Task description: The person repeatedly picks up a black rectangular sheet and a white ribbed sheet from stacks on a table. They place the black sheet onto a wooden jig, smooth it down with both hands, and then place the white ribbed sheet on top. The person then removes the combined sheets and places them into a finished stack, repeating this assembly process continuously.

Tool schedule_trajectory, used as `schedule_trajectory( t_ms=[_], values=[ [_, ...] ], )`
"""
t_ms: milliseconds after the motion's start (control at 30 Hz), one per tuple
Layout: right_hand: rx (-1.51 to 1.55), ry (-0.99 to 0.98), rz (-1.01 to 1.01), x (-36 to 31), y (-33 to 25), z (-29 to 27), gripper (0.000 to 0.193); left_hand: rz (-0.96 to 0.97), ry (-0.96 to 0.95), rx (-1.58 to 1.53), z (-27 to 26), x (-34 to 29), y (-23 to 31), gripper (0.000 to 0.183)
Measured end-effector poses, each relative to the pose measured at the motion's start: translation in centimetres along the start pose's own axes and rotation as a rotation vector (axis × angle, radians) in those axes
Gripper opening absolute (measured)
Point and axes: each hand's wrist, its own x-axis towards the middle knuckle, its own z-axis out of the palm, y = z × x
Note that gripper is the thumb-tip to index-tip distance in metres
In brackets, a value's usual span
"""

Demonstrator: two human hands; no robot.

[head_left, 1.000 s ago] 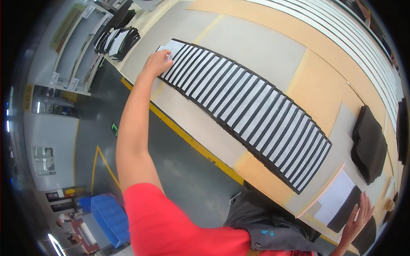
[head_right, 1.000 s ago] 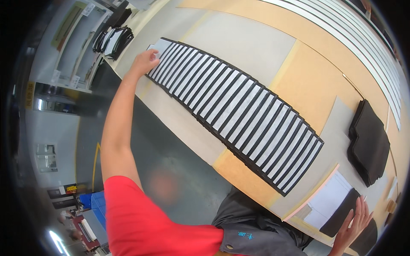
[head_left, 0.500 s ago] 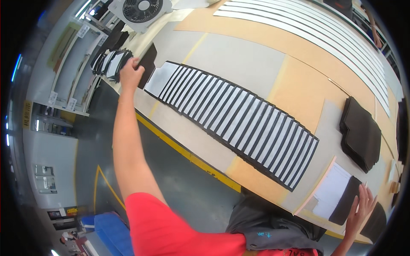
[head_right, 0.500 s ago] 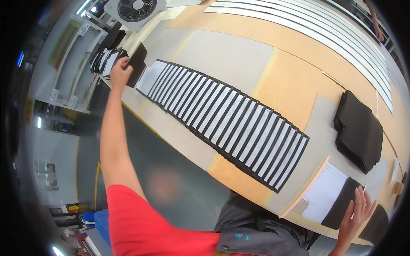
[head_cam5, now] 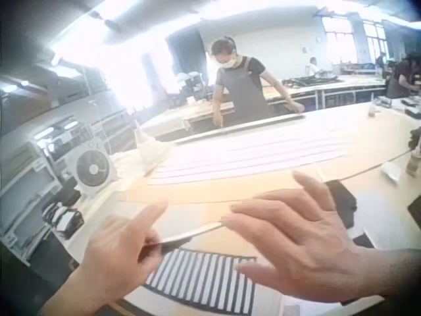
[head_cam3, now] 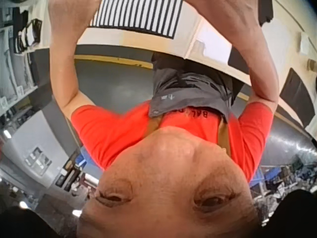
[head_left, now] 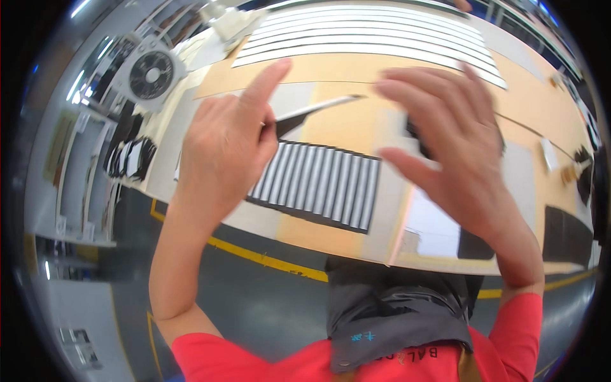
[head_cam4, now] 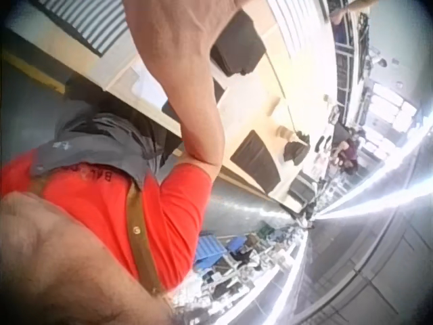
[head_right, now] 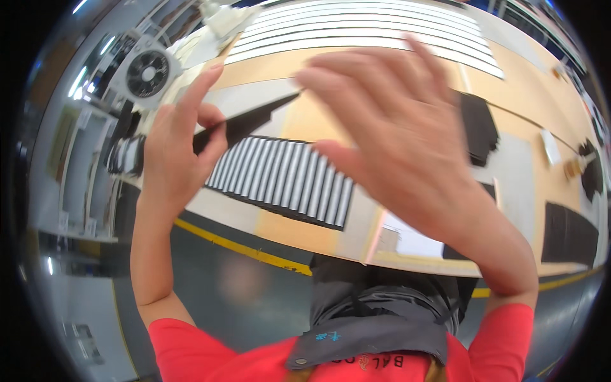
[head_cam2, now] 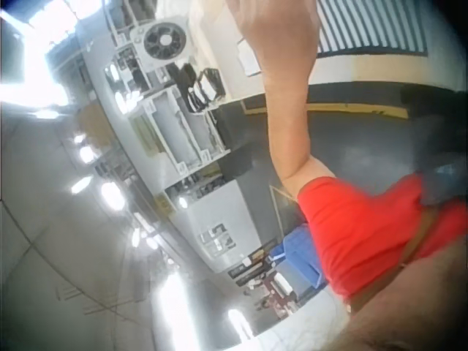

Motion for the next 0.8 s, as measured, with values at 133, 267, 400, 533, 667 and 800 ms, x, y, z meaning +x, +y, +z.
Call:
schedule_trajectory(
  t_ms=[133, 267, 400, 533, 667, 800],
  values=[
    [-0.073, -0.048, 0.016, -1.8, 0.0, 0.1, 0.049, 0.186, 0.075, -0.165, 1.2, 2.4, 7.6, 0.086],
    [-0.105, -0.025, -0.023, -4.9, 1.0, -1.4, 0.014, 0.291, 0.026, -0.190, 1.3, 3.2, 11.4, 0.089],
    [0.001, 0.021, 0.096, -8.0, 2.8, -5.1, 0.017, 0.085, 0.279, -0.400, 1.7, 2.5, 13.3, 0.128],
    [0.388, 0.064, 0.284, -10.4, 4.4, -7.2, 0.017, -0.258, 0.517, -1.054, 5.6, -1.2, 13.8, 0.160],
    [0.932, -0.002, 0.624, -13.1, 5.5, -8.9, 0.016, -0.535, 0.294, -1.812, 9.5, -0.2, 21.1, 0.135],
    [1.176, 0.055, 0.792, -15.6, 5.3, -8.6, 0.021, -0.639, 0.249, -1.954, 12.2, 0.2, 24.4, 0.068]
  ],
)
